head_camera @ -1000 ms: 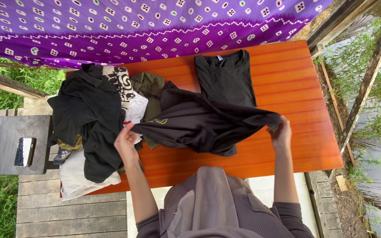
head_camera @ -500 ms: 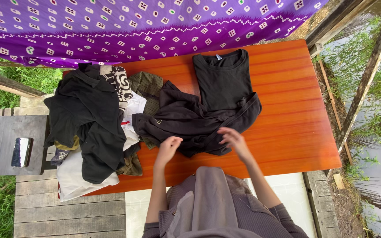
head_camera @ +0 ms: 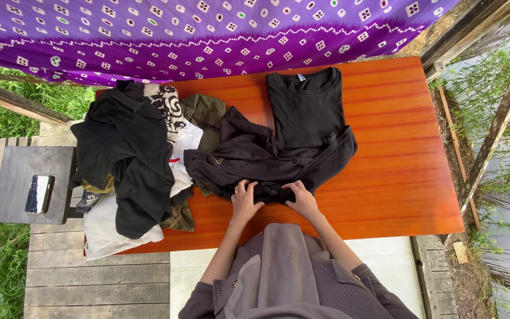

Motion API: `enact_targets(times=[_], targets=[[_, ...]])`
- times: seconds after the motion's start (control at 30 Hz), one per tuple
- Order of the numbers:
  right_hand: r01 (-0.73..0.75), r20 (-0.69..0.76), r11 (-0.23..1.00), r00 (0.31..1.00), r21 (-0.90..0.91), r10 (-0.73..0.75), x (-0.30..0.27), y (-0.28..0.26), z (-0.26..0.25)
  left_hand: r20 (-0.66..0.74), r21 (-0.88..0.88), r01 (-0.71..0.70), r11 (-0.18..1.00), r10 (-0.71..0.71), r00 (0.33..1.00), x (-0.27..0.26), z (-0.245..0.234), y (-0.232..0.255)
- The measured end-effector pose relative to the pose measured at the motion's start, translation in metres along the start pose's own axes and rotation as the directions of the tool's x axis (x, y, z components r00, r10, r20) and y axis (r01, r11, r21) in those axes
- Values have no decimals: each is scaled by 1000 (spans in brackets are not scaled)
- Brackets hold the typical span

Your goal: The person picks up a black t-shirt from a pile, spreads it on an orange table, folds the sides and sleeves inward, and then folds the garment into a rectangle while smoothing it by hand.

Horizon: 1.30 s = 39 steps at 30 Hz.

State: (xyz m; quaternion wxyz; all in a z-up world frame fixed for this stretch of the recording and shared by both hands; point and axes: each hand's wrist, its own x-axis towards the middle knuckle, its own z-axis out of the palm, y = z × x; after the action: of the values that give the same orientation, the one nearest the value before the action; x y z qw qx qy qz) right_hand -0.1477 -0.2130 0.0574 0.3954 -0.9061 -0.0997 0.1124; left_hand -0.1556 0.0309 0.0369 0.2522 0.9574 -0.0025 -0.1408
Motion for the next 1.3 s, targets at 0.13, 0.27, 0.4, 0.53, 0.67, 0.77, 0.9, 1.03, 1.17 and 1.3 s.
enact_targets(times=[0.13, 0.27, 0.4, 0.53, 0.67, 0.77, 0.9, 1.03, 1.17, 1.3], targets=[[58, -156, 983, 987, 172, -31, 7, 27, 10, -162, -283, -74, 956, 29, 986, 14, 15, -37], [-8, -303, 913, 942, 409, 144, 6, 62, 3, -176, -563, -70, 824, -36, 984, 22, 19, -61], [-6, -425, 822, 854, 569, 300, -4, 92, -39, -140, -831, -9, 556, -192, 971, 14, 6, -83], [-37, -480, 747, 744, 664, 464, -24, 111, -92, -121, -915, 35, 402, -354, 927, 4, -9, -102], [-71, -559, 787, 665, 614, 496, -32, 115, -123, -151, -929, -8, 369, -359, 921, -3, -28, -114], [0, -637, 836, 648, 548, 417, -30, 115, -129, -195, -927, -56, 372, -347, 917, -6, -46, -114], [205, -650, 723, 640, 660, 411, -26, 117, -145, -289, -941, -182, 286, -394, 872, -3, -76, -110], [419, -643, 545, 693, 726, 325, -29, 134, -163, -307, -952, -294, 89, -307, 901, -14, -123, -115], [482, -672, 516, 685, 708, 282, -33, 145, -179, -247, -965, -256, -49, -138, 959, -26, -163, -122], [284, -572, 582, 716, 762, 399, -20, 133, -199, -174, -985, -173, 24, -147, 974, 3, -172, -95]])
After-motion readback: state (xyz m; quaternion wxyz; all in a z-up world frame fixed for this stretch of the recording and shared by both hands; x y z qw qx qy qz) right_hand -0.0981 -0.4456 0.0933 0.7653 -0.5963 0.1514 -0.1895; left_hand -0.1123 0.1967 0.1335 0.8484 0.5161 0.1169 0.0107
